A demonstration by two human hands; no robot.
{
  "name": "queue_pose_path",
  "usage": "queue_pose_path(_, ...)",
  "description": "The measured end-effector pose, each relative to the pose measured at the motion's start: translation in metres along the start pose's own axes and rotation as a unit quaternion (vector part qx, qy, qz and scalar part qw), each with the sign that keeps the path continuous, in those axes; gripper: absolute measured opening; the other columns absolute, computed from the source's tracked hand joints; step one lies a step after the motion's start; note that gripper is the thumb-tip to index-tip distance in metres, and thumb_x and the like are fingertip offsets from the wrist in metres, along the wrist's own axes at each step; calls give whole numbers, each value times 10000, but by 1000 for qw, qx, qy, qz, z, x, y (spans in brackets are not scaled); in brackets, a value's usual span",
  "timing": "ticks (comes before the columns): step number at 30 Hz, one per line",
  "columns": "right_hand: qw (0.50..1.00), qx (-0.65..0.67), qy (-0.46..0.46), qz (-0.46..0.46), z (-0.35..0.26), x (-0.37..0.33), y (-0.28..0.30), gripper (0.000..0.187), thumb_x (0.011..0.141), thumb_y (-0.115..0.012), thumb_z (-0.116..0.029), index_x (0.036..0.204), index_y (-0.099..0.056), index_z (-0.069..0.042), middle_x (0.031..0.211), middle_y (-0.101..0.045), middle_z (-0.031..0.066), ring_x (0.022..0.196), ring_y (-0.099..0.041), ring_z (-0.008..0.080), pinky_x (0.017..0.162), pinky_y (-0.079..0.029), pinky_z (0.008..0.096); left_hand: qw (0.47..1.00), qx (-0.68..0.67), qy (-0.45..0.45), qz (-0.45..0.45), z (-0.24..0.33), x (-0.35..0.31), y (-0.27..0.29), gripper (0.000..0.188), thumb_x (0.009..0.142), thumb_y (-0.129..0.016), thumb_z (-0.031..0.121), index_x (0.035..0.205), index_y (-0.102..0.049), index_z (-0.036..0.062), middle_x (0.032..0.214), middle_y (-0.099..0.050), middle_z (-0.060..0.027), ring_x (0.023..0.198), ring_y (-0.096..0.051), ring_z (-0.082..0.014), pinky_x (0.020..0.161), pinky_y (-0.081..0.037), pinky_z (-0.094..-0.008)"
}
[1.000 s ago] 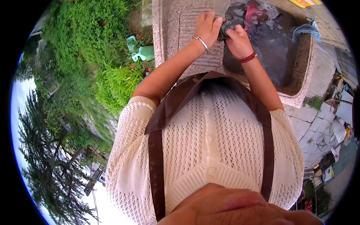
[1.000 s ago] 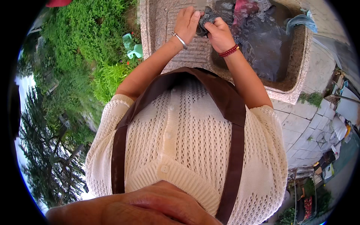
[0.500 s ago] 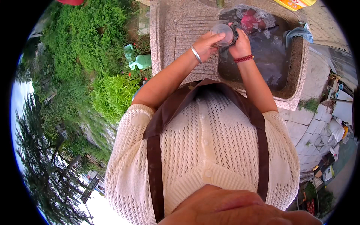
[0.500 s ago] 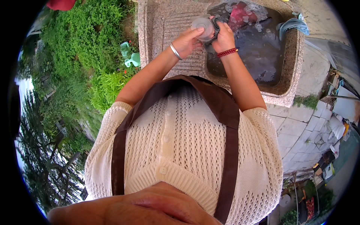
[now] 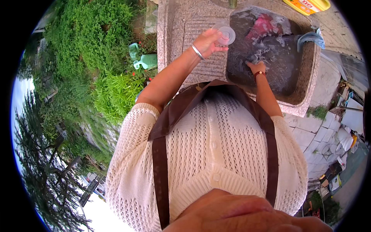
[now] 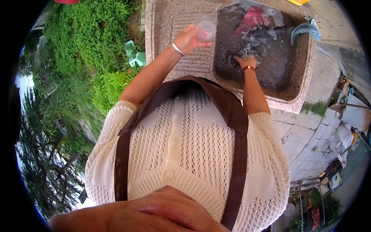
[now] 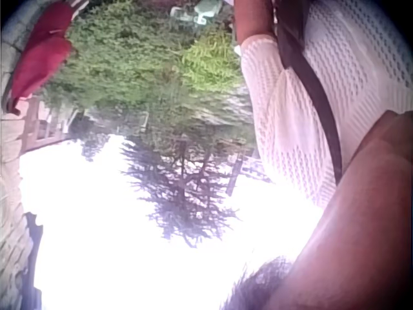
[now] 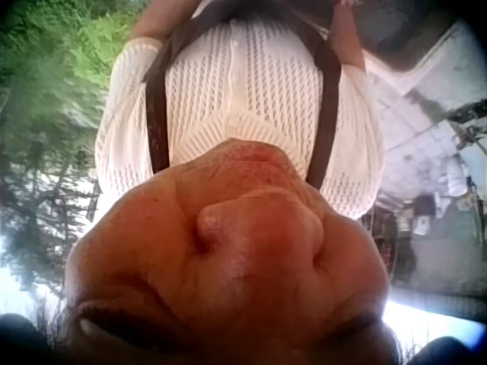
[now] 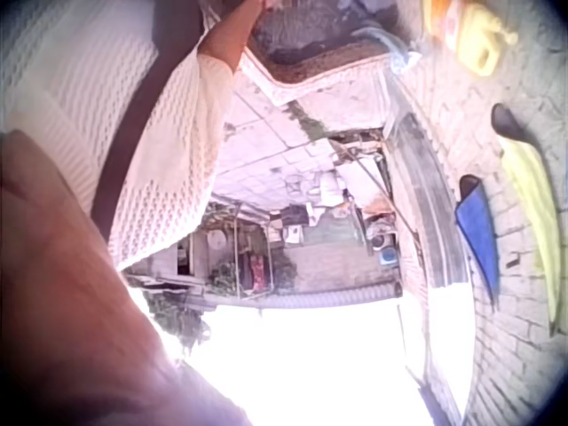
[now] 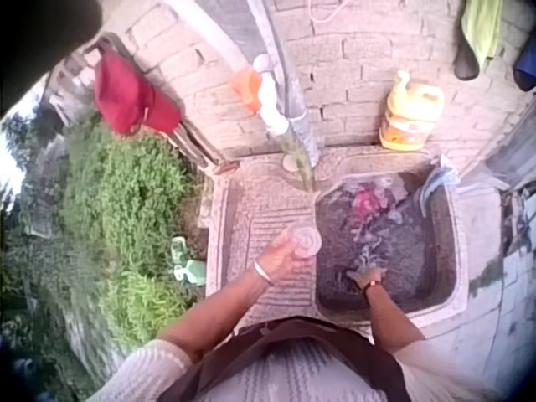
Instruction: The person washes several small plastic cups and pieces of cloth in a stone sink outdoors. They apply liquid soap from a bottle to the items, scrub them against the sink's ribbed washboard surface, and rinse them in the water.
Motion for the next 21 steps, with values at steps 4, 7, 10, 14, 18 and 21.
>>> queue_pose_path(4,753,580,-101,-294,-49,-33,9,383,708,-695,-204,1013,-553,-21,1045,-540,139,945,-512,249,761,-438,431,997,56,21,44,0,-2,11,173,828,-601,187,941,-549,66,962,-599,-99,897,-589,-224,807,-493,-454)
queue_pose_path(7,770,584,161,-201,-102,-72,60,362,723,-685,-181,1008,-557,3,1052,-546,131,931,-517,218,805,-417,400,989,91,16,116,-4,6,27,105,826,-586,111,913,-561,58,959,-595,-95,897,-588,-229,784,-509,-425)
queue_pose_path(10,719,605,247,-236,-156,-112,99,388,752,-656,-229,1037,-555,13,1045,-567,149,998,-514,227,887,-379,346,991,97,-20,89,-6,5,12,57,823,-544,31,873,-570,40,933,-602,-94,864,-597,-223,783,-514,-407)
queue_pose_path(14,851,392,343,68,-173,-80,76,406,822,-568,-302,1049,-549,34,998,-592,154,944,-554,217,846,-405,298,972,219,-51,72,-12,12,3,105,832,-496,3,891,-583,13,862,-610,-81,791,-604,-183,762,-524,-375)
queue_pose_path(18,702,644,72,-295,-178,-56,82,367,856,-519,-290,1054,-530,19,884,-593,132,752,-580,205,646,-474,344,979,191,-56,45,-5,-4,-23,99,824,-589,106,766,-590,25,738,-555,-16,622,-539,-104,620,-528,-273)
queue_pose_path(21,677,671,42,-300,-187,-62,84,371,842,-541,-291,981,-536,53,857,-586,133,703,-582,215,612,-472,332,981,152,-63,101,-12,-1,-19,122,835,-588,160,802,-580,43,775,-574,-32,695,-563,-124,636,-526,-297)
Point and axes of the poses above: each hand's wrist, its own x-axis towards the middle knuckle, its own y-axis out of the back of the hand, z = x × y, the point moved 1 cm from there along x, towards the middle knuckle
